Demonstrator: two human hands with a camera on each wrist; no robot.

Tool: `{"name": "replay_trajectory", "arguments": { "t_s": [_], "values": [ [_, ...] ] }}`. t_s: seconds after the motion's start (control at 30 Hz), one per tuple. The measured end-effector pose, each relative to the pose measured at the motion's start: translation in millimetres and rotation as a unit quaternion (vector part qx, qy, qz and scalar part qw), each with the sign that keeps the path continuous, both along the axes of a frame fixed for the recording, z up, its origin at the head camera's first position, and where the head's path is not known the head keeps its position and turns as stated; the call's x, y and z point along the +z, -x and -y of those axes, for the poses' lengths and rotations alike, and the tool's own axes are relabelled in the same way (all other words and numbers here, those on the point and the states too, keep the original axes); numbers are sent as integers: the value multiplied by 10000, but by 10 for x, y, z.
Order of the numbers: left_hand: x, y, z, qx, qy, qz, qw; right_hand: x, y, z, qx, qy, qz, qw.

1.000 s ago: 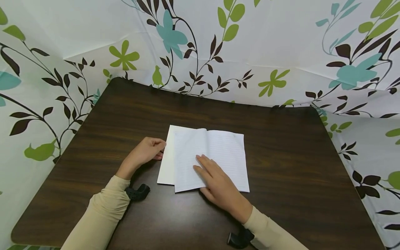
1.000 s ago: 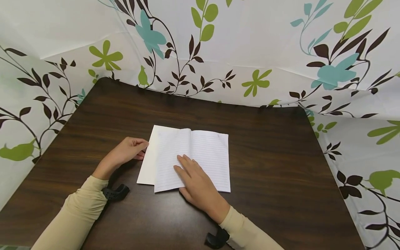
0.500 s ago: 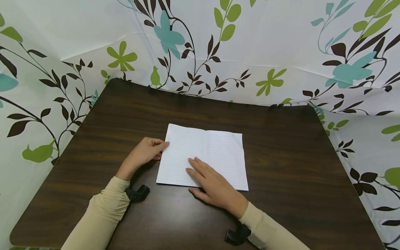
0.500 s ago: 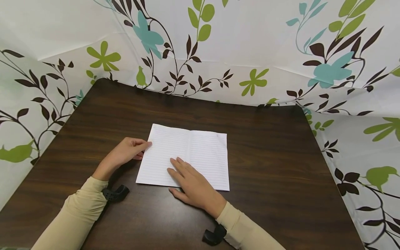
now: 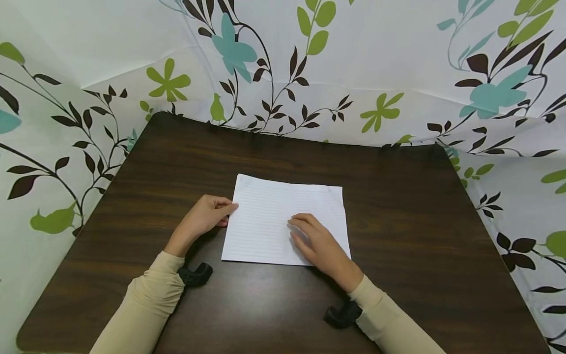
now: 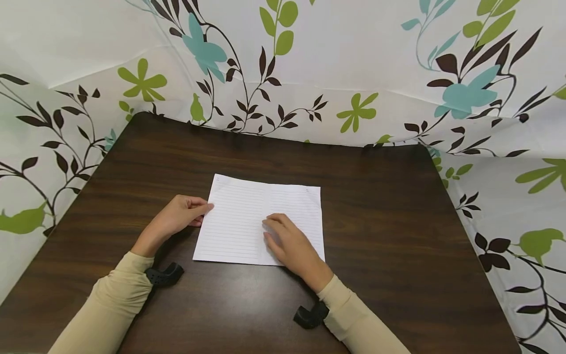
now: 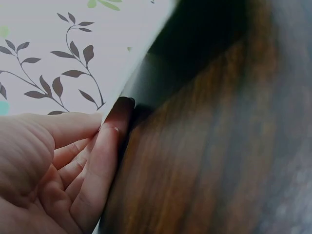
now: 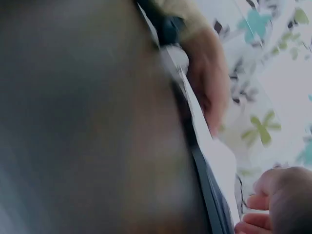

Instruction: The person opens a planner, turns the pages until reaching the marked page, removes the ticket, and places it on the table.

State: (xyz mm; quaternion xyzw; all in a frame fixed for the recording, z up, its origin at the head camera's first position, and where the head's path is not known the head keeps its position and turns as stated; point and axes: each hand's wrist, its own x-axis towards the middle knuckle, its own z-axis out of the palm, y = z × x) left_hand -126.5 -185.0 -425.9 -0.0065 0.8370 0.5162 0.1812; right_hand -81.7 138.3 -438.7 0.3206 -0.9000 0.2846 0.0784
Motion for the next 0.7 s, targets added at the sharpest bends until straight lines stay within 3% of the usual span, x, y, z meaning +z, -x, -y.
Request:
{"name": "replay_trajectory", "arguments": {
  "t_s": [0.13,0.33,0.57,0.7],
  "values": [
    [17,-10,-2,22,86,-19,10000,37,147,-218,-844,-125,312,9959],
    [-5,-25,2,4,131,-31,9999,41,308,-533,-1882,-629,589,9783],
    [-2,-29,-1,26,63,13,10000,15,413,-696,-2485,-823,1000,9599],
    [-3,-35,-8,3,63,25,10000,11,391,-696,-2545,-803,832,9601]
  ]
}}
